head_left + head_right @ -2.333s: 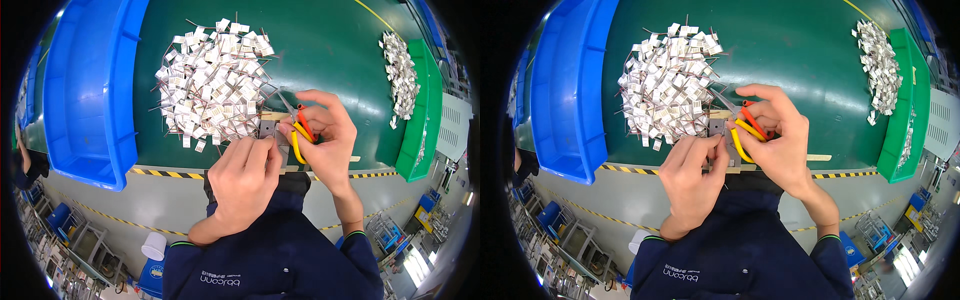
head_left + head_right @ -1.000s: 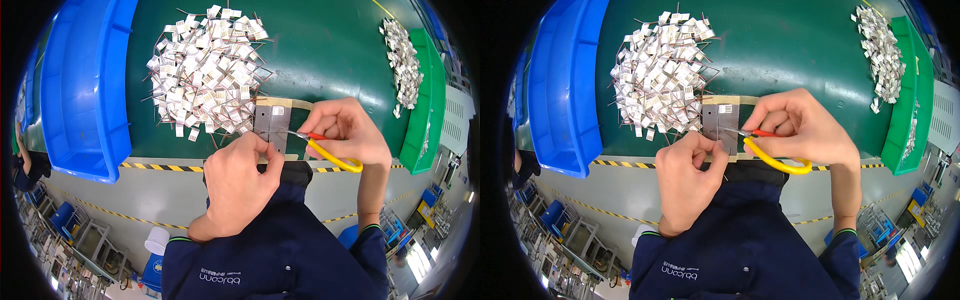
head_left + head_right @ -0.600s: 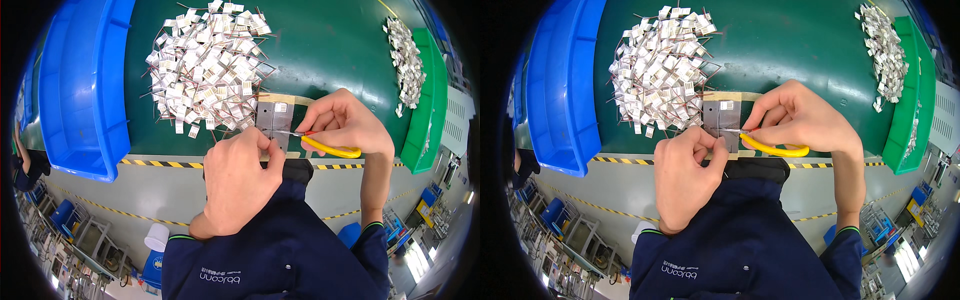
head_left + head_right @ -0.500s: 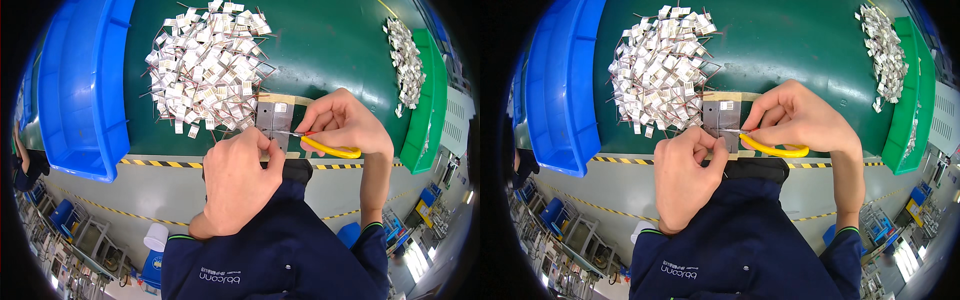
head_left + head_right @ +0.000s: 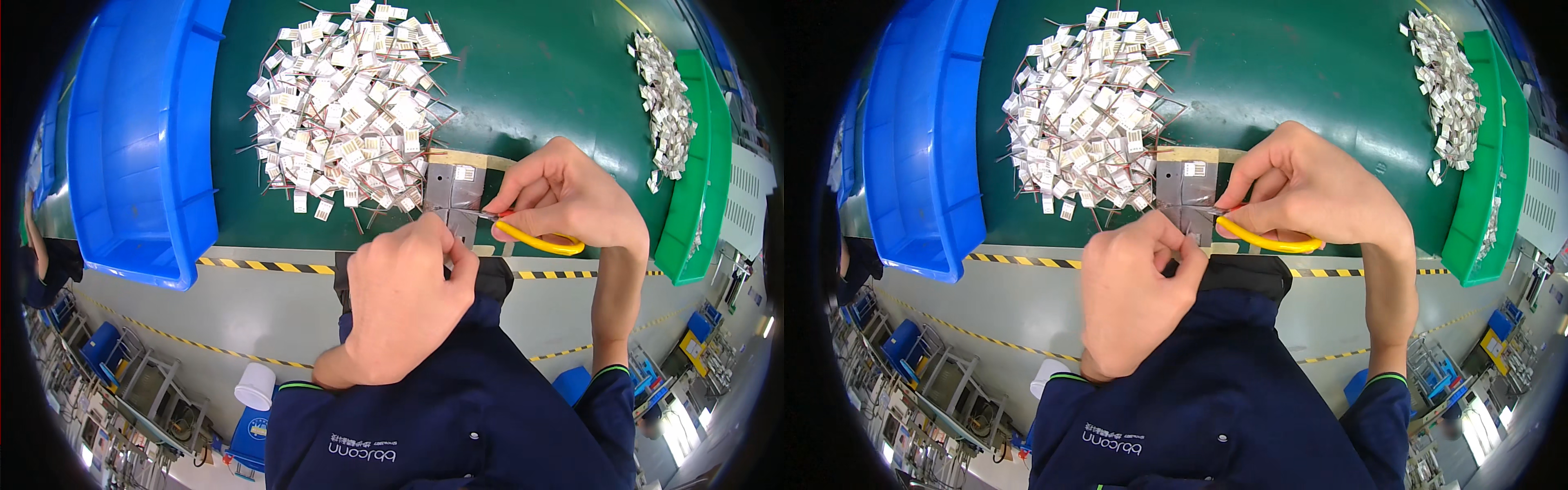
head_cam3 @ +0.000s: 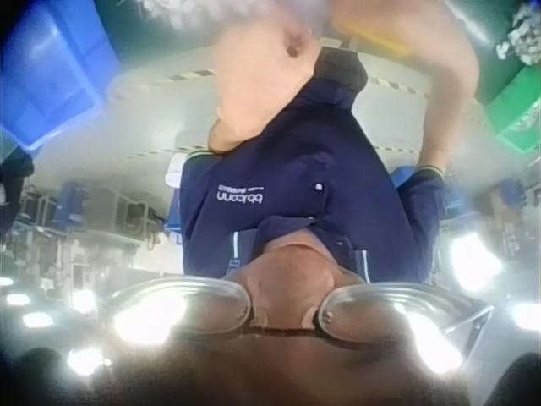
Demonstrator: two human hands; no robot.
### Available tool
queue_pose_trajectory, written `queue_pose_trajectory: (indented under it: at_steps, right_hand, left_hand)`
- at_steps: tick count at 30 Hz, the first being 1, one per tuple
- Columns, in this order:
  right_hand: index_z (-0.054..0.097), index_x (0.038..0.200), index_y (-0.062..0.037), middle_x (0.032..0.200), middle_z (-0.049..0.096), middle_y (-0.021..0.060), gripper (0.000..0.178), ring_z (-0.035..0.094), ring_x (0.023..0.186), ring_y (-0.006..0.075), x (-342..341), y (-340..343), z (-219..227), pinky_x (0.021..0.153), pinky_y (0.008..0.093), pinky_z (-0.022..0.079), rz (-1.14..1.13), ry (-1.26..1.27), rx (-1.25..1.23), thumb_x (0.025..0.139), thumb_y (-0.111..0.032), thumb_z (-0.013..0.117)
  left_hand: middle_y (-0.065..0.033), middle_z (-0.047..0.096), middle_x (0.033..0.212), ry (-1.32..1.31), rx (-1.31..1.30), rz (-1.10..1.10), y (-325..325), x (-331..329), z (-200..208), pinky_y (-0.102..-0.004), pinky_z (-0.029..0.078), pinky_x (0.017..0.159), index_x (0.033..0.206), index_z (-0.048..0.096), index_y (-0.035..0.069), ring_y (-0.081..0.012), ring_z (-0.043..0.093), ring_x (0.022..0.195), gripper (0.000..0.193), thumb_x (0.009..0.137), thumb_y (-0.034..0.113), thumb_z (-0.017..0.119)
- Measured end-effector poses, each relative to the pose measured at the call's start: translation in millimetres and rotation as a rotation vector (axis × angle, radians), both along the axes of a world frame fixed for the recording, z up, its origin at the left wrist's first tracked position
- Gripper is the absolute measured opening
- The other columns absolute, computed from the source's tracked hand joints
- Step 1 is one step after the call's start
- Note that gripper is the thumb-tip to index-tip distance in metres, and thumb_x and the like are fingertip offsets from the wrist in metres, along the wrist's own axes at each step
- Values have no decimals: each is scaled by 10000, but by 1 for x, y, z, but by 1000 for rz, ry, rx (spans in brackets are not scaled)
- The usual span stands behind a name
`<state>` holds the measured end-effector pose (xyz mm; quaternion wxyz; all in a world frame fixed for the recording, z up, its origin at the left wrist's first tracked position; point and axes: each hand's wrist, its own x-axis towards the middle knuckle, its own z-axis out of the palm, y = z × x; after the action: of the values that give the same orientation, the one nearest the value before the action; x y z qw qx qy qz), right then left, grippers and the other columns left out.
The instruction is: The person trims electronic components with scissors, preparing them for an assembly line.
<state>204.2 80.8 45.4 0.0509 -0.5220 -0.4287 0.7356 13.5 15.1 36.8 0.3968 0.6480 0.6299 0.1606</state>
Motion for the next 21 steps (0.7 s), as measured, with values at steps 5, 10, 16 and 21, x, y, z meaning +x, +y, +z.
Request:
queue_pose_trajectory:
  at_steps: [5,10,16,21]
  right_hand:
    - [650,858,65,634,646,64,123,522,497,26,2,-4,-5,427,174,354,18,26,13,758,-4,662]
    - [581,976,45,713,654,85,279,596,580,57,-4,-32,11,481,166,424,-274,167,178,733,19,716]
    - [510,1072,22,839,657,111,452,627,629,99,-38,-72,-1,519,201,498,-622,280,365,692,74,748]
    - [502,1059,31,826,657,124,365,593,565,78,-47,-80,-14,415,177,438,-809,376,379,753,74,696]
  left_hand:
    - [-67,522,536,-125,-35,18,-5,-2,2,-320,397,435,642,527,31,-222,513,438,168,721,66,671]
    - [-49,547,627,-568,123,204,-3,-7,-10,-226,392,511,724,580,-7,-88,493,544,107,753,-9,683]
    - [-60,615,725,-776,61,354,-8,-4,-7,-207,422,579,784,623,-27,-87,557,643,74,771,-26,695]
    - [-86,630,805,-904,57,397,-12,4,-10,-213,455,641,870,624,-50,-95,565,692,103,792,-22,684]
